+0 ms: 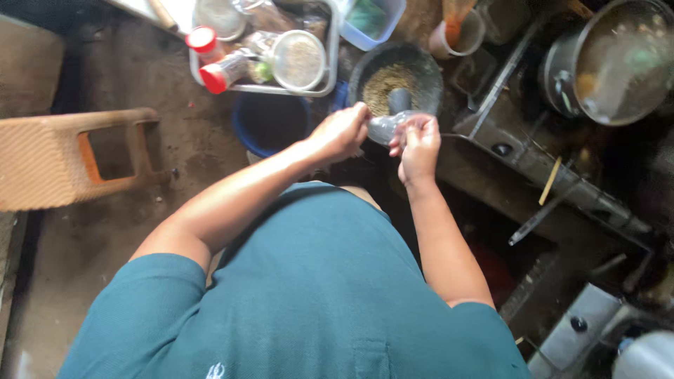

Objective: The person uses a stone mortar and pestle to grind spices, adds ingredients from various containers, and then pours the ground mixture into a small plastic bag.

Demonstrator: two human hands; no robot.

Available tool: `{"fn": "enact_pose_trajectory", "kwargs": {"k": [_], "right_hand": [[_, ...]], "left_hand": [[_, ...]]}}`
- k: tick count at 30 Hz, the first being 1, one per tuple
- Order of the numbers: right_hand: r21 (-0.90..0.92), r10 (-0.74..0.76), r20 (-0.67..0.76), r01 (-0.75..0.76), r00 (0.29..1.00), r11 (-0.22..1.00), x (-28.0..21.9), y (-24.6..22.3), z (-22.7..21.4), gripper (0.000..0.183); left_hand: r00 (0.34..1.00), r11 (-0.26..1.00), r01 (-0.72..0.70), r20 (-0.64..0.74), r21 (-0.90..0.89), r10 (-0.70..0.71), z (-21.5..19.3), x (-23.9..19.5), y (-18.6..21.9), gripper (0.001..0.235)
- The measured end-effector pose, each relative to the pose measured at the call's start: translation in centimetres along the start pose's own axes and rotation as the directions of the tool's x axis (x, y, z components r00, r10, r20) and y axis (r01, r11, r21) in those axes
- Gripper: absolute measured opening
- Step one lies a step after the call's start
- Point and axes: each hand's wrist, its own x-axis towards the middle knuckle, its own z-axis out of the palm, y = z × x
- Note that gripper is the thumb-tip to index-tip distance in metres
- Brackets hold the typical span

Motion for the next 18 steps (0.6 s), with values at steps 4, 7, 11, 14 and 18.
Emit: {"fn": "enact_pose_trajectory", "kwargs": {"k": [4, 7, 11, 14, 18], "right_hand": [[-0.004, -0.063, -0.103, 0.063, 0.993, 0.998, 3.0, -1.4, -3.8, 0.004], [-0.048, -0.01, -0.17, 0.002, 0.985, 0.999, 4.2, -3.4, -5.7, 0.003], [-0.087, 0.024, -0.116, -0.035, 0.993, 0.996, 4.9, -5.7, -6.4, 0.006], [-0.186, 0.039, -0.065, -0.05, 0.997, 0.981, 6.1, -6.2, -5.9, 0.006], [-0.4, -0.101, -0.059, 0.069, 0.993, 0.914, 7.8, -6.6, -4.9, 0.005]], "left_hand": [[0.997, 1.0, 0.026, 0.076, -0.002, -0.026, 0.7, 2.9, -1.4, 0.019], [0.999, 0.999, -0.014, 0.042, 0.029, 0.012, 1.7, 5.0, -3.1, 0.015], [1.0, 0.994, 0.008, -0.025, 0.111, -0.005, 3.5, 7.9, -4.9, 0.007], [0.994, 0.995, -0.007, -0.108, 0.098, 0.017, 4.9, 9.4, -5.9, 0.004], [0.987, 0.993, 0.031, -0.163, 0.117, -0.011, 6.6, 11.3, -6.7, 0.007]]}}
